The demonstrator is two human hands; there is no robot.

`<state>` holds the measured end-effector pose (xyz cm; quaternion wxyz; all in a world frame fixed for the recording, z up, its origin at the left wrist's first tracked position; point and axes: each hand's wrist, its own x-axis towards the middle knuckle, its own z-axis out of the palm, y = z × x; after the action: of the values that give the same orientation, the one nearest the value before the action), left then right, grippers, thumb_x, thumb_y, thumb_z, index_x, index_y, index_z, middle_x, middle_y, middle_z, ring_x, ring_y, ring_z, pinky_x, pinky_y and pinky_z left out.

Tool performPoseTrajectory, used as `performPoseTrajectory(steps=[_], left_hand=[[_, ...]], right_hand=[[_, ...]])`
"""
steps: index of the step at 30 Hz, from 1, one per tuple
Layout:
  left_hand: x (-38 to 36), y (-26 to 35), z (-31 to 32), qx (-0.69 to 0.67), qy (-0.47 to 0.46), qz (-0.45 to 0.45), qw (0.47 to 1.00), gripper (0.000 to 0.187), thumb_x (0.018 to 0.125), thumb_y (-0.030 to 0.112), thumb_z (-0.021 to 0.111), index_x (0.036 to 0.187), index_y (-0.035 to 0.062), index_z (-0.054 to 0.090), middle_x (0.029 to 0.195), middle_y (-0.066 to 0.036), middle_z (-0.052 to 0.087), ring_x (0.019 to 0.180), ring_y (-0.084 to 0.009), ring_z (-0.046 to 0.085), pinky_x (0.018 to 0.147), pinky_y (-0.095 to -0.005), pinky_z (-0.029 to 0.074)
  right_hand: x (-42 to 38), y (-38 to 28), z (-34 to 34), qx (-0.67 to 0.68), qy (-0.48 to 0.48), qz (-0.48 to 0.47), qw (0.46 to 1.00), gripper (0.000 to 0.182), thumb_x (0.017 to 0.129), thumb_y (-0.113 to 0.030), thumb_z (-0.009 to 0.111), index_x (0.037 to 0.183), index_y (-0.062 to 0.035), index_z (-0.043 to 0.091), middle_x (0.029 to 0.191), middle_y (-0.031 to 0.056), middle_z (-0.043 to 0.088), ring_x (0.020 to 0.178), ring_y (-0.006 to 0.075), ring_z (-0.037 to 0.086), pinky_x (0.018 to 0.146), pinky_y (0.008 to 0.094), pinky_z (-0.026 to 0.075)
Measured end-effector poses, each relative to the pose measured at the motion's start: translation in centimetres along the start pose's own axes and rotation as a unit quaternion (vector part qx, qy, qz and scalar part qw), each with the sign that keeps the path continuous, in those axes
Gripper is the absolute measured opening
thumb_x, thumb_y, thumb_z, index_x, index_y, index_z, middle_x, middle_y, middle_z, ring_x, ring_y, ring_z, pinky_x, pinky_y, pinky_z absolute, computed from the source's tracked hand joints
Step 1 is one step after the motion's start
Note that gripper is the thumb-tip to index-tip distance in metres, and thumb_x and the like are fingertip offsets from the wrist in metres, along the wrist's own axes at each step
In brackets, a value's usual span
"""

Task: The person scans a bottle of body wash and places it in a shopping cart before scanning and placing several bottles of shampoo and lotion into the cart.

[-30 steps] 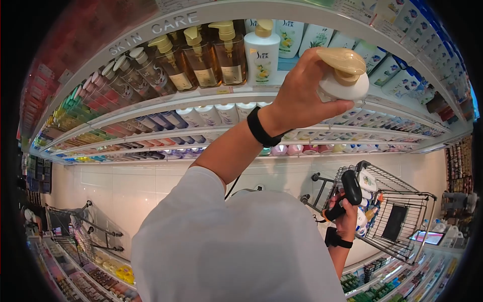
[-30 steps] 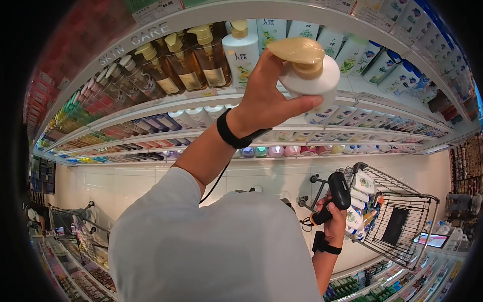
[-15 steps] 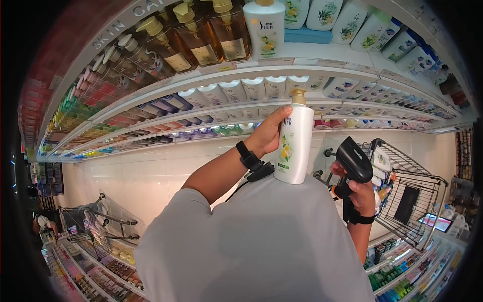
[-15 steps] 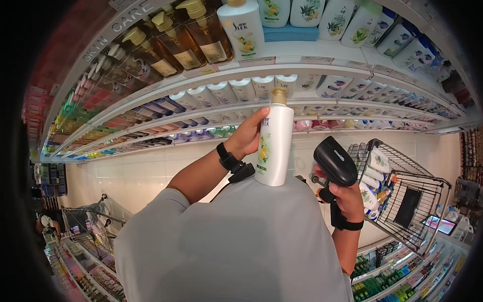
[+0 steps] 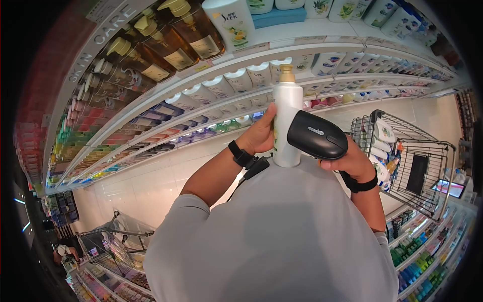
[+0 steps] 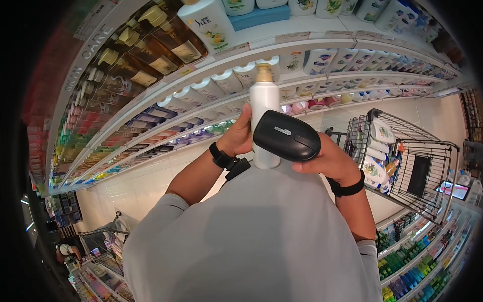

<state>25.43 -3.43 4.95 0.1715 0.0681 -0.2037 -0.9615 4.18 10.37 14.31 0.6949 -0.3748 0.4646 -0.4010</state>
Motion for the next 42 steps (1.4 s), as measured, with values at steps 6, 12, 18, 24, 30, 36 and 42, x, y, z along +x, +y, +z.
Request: performPoseTrajectory(steps=[6, 12, 18, 24, 30, 36, 42], left_hand=[[-0.6, -0.5, 0.8, 0.131, 0.040, 0.000, 0.991, 0.086, 0.090, 0.072, 0.046, 0.146, 0.0072, 0.036, 0.137, -0.014, 0.055, 0.127, -0.0254, 0.055, 0.109, -0.0440, 0.045], [0.2, -0.1, -0.6, 0.084, 0.098, 0.020, 0.991, 0.080, 0.094, 0.066, 0.044, 0.145, 0.0050, 0.038, 0.128, -0.018, 0.059, 0.116, -0.0288, 0.063, 0.098, -0.0442, 0.054], [0.4, 0.3, 0.4, -0.093, 0.069, 0.046, 0.992, 0.090, 0.092, 0.072, 0.036, 0.147, 0.0012, 0.035, 0.126, -0.025, 0.056, 0.102, -0.0339, 0.067, 0.086, -0.0451, 0.059], [1.2, -0.5, -0.6, -0.046, -0.011, -0.028, 0.999, 0.099, 0.087, 0.083, 0.032, 0.146, 0.0033, 0.036, 0.125, -0.023, 0.056, 0.096, -0.0328, 0.068, 0.078, -0.0440, 0.061], [2.0, -1.5, -0.7, -0.031, 0.031, -0.015, 0.999, 0.088, 0.092, 0.075, 0.037, 0.145, 0.0052, 0.040, 0.130, -0.020, 0.058, 0.113, -0.0325, 0.063, 0.093, -0.0465, 0.056], [3.6, -2.2, 0.8, -0.019, 0.082, -0.050, 0.995, 0.083, 0.092, 0.072, 0.038, 0.140, 0.0047, 0.044, 0.122, -0.020, 0.062, 0.110, -0.0314, 0.065, 0.089, -0.0441, 0.059], [5.2, -2.2, -0.6, -0.035, 0.061, -0.066, 0.995, 0.074, 0.096, 0.060, 0.038, 0.142, 0.0021, 0.044, 0.123, -0.023, 0.060, 0.105, -0.0347, 0.067, 0.087, -0.0454, 0.059]], right_hand=[[0.6, 0.0, 0.7, -0.036, -0.058, -0.073, 0.995, 0.075, 0.076, -0.003, 0.077, 0.144, -0.0013, 0.045, 0.127, 0.0045, 0.060, 0.113, 0.0124, 0.053, 0.100, 0.0289, 0.041], [0.5, 0.1, 0.5, -0.091, -0.073, -0.068, 0.991, 0.071, 0.075, -0.005, 0.077, 0.140, -0.0020, 0.049, 0.124, 0.0041, 0.062, 0.109, 0.0118, 0.054, 0.097, 0.0282, 0.043], [-2.0, 0.9, -1.0, -0.057, -0.003, -0.036, 0.998, 0.063, 0.079, -0.008, 0.077, 0.137, -0.0011, 0.053, 0.121, 0.0019, 0.063, 0.107, 0.0104, 0.053, 0.096, 0.0271, 0.042], [-4.1, 1.8, -1.6, -0.112, 0.051, -0.062, 0.990, 0.053, 0.082, -0.012, 0.073, 0.132, -0.0023, 0.056, 0.115, 0.0027, 0.066, 0.104, 0.0107, 0.055, 0.096, 0.0283, 0.043], [-5.1, 1.8, -0.6, -0.169, 0.073, -0.026, 0.983, 0.054, 0.080, -0.020, 0.075, 0.129, -0.0053, 0.059, 0.109, 0.0065, 0.069, 0.098, 0.0152, 0.061, 0.091, 0.0305, 0.048], [-6.0, 2.6, -0.5, -0.151, 0.129, -0.025, 0.980, 0.053, 0.078, -0.021, 0.076, 0.127, -0.0049, 0.060, 0.107, 0.0079, 0.070, 0.095, 0.0162, 0.063, 0.089, 0.0310, 0.049], [-6.2, 3.5, -0.5, -0.136, 0.147, -0.048, 0.979, 0.054, 0.077, -0.016, 0.076, 0.126, -0.0029, 0.060, 0.107, 0.0084, 0.070, 0.095, 0.0155, 0.062, 0.088, 0.0301, 0.048]])
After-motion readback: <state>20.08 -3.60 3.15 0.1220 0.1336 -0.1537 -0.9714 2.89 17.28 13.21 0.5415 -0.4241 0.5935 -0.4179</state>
